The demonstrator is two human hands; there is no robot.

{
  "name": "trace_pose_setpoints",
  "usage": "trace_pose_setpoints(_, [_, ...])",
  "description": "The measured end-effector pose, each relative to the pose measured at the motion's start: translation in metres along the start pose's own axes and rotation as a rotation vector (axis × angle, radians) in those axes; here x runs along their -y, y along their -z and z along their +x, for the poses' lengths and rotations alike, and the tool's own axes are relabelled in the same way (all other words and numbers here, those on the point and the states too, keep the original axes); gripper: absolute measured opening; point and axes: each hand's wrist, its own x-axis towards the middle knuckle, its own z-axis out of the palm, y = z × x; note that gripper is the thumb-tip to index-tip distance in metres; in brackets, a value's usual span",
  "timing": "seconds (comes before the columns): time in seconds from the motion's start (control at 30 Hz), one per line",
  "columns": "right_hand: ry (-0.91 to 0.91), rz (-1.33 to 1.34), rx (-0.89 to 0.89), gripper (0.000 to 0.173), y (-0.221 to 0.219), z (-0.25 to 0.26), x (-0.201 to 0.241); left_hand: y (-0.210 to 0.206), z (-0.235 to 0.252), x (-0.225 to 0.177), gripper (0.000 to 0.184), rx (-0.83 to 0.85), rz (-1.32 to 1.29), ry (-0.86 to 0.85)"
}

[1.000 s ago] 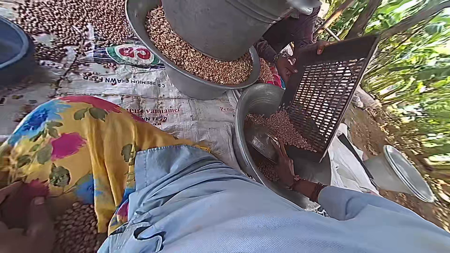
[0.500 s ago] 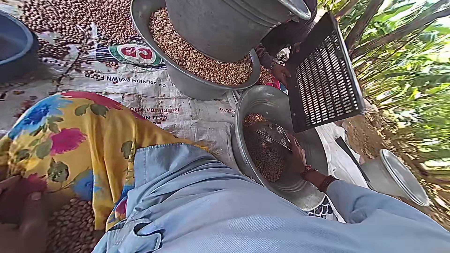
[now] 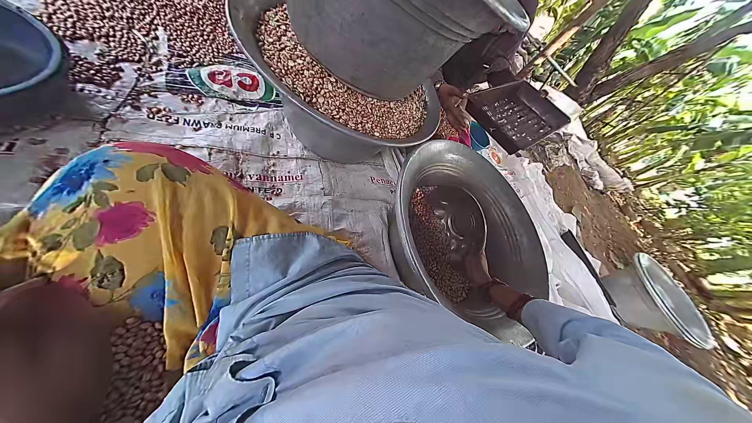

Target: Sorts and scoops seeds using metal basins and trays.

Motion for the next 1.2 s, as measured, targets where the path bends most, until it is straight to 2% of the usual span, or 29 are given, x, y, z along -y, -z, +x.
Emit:
trace_pose_setpoints(0.07, [-0.069, 0.24, 0.079, 0.054, -0.009, -0.014, -0.009, 0.002, 0.0, -0.014, 0.05, -0.015, -0.054, -0.008])
trace_pose_setpoints(0.17, [-0.341, 0.677, 0.185, 0.023, -0.018, -0.035, -0.006, 0.007, 0.001, -0.033, 0.049, -0.008, -0.037, 0.001])
trace_pose_setpoints(0.23, [-0.476, 0.846, 0.247, 0.011, -0.021, -0.03, -0.007, 0.006, 0.001, -0.028, 0.05, -0.009, 0.002, 0.011])
trace_pose_setpoints(0.3, [-0.503, 0.961, 0.258, 0.011, -0.025, -0.017, -0.013, 0.003, 0.002, -0.021, 0.05, -0.017, 0.016, -0.001])
trace_pose_setpoints(0.4, [-0.472, 1.115, 0.229, 0.01, -0.028, -0.013, -0.018, 0.003, 0.004, -0.038, 0.05, -0.03, -0.03, -0.031])
trace_pose_setpoints(0.5, [-0.405, 1.269, 0.224, 0.01, -0.027, -0.016, -0.002, -0.004, 0.006, -0.012, 0.047, -0.037, -0.076, -0.042])
trace_pose_setpoints(0.6, [-0.285, 1.23, 0.186, 0.01, -0.018, -0.016, 0.021, -0.008, 0.006, 0.0, 0.049, -0.053, -0.08, -0.101])
trace_pose_setpoints(0.73, [-0.201, 1.194, 0.185, 0.011, 0.004, -0.018, 0.05, 0.006, 0.001, -0.052, 0.05, -0.068, 0.002, -0.022])
trace_pose_setpoints(0.8, [-0.171, 1.155, 0.19, 0.011, 0.018, -0.027, 0.069, 0.011, 0.001, -0.063, 0.048, -0.056, 0.05, 0.021])
trace_pose_setpoints(0.87, [-0.105, 1.103, 0.211, 0.01, 0.03, -0.039, 0.088, 0.011, 0.003, -0.065, 0.048, -0.052, 0.106, 0.001])
trace_pose_setpoints(0.93, [-0.02, 1.037, 0.24, 0.012, 0.035, -0.056, 0.11, 0.017, 0.004, -0.082, 0.046, -0.037, 0.118, 0.001])
trace_pose_setpoints(1.0, [0.102, 1.024, 0.336, 0.017, 0.032, -0.067, 0.128, 0.027, 0.005, -0.109, 0.045, 0.017, 0.152, 0.101])
trace_pose_setpoints(1.07, [0.223, 1.08, 0.531, 0.023, 0.025, -0.073, 0.149, 0.033, 0.008, -0.12, 0.047, 0.062, 0.151, 0.172])
trace_pose_setpoints(1.2, [0.346, 1.048, 0.848, 0.033, 0.003, -0.109, 0.212, 0.043, 0.013, -0.13, 0.051, 0.162, 0.147, 0.167])
